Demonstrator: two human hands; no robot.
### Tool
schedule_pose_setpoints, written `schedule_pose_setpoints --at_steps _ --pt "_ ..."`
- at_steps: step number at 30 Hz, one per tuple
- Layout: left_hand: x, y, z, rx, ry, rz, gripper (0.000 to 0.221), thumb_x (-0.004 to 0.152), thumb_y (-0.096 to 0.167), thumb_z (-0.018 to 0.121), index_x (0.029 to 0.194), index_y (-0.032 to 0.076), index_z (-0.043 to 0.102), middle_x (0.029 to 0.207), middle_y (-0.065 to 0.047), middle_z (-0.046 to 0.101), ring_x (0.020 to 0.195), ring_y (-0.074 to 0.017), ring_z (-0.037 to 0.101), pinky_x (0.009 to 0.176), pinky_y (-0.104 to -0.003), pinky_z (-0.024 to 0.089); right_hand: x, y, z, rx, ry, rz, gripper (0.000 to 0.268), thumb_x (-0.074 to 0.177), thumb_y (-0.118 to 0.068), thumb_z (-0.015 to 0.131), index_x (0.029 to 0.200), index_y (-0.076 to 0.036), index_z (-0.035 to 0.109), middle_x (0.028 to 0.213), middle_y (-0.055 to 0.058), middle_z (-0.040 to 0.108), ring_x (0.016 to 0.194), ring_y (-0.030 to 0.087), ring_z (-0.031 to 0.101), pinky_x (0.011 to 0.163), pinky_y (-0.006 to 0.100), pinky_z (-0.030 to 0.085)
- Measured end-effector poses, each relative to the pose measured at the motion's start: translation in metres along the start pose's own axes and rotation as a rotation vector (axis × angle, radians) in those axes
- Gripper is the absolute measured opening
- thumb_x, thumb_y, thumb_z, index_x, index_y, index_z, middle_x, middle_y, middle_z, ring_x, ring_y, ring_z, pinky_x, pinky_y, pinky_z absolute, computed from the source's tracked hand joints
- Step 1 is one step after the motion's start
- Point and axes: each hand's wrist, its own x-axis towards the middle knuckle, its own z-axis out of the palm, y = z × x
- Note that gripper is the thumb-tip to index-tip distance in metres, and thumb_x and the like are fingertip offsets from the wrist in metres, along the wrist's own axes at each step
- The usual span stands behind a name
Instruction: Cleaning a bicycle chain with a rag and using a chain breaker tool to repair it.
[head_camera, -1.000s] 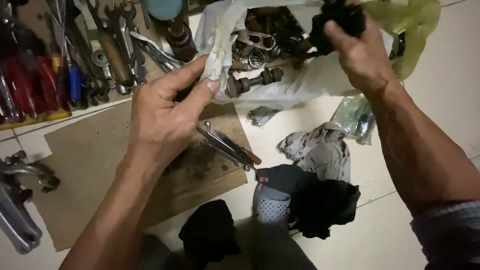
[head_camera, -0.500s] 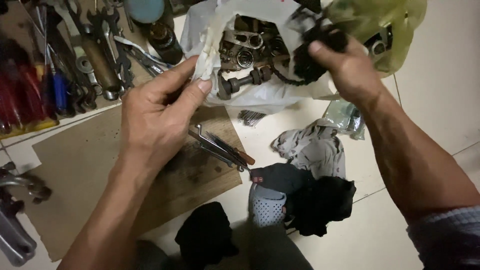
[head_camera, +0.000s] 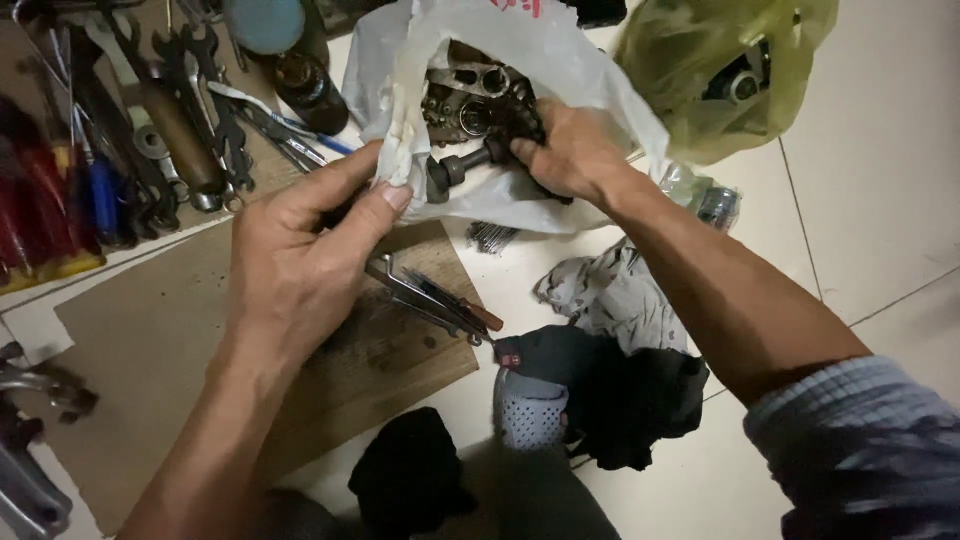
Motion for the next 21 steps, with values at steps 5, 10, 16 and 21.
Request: schedule_pose_setpoints --at_steps 5,10,16,21 --pt "0.0 0.001 0.0 -0.018 -0.008 -0.042 0.04 0.093 0.022 0.066 0.129 0.006 0.062 0.134 -0.017 0.066 0.125 -0.0266 0.067 0.101 -0.033 0.06 0.014 0.012 0.02 0.201 0.109 -0.078 0.04 0.099 -0.025 0.069 0.13 -0.005 0.054 0.097 0.009 0.068 0.069 0.021 0.065 0.056 0.03 0.059" --pt "-0.001 -0.001 0.002 -0.064 -0.014 0.001 0.039 0.094 0.017 0.066 0.129 0.002 0.061 0.132 -0.019 0.067 0.12 -0.0253 0.069 0.1 -0.03 0.06 -0.01 -0.006 0.019 0.933 0.024 -0.01 0.08 0.094 0.004 0.061 0.16 -0.018 0.019 0.131 0.022 0.063 0.064 0.022 0.07 0.043 0.026 0.064" --pt "-0.001 -0.005 0.002 -0.05 0.01 -0.007 0.037 0.093 0.018 0.068 0.127 0.006 0.065 0.13 -0.016 0.069 0.12 -0.0222 0.069 0.1 -0.029 0.059 0.009 0.006 0.039 1.452 0.037 -0.01 0.059 0.102 -0.012 0.043 0.158 -0.028 0.031 0.113 0.027 0.059 0.062 0.023 0.064 0.039 0.031 0.05" --pt "-0.002 -0.005 0.002 -0.014 0.007 -0.07 0.04 0.091 0.023 0.068 0.128 0.007 0.066 0.131 -0.012 0.069 0.122 -0.0195 0.067 0.104 -0.028 0.055 0.0 0.005 0.032 0.862 0.162 -0.183 0.085 0.086 0.003 0.074 0.156 -0.017 0.03 0.115 0.012 0.072 0.057 0.017 0.073 0.035 0.027 0.062"
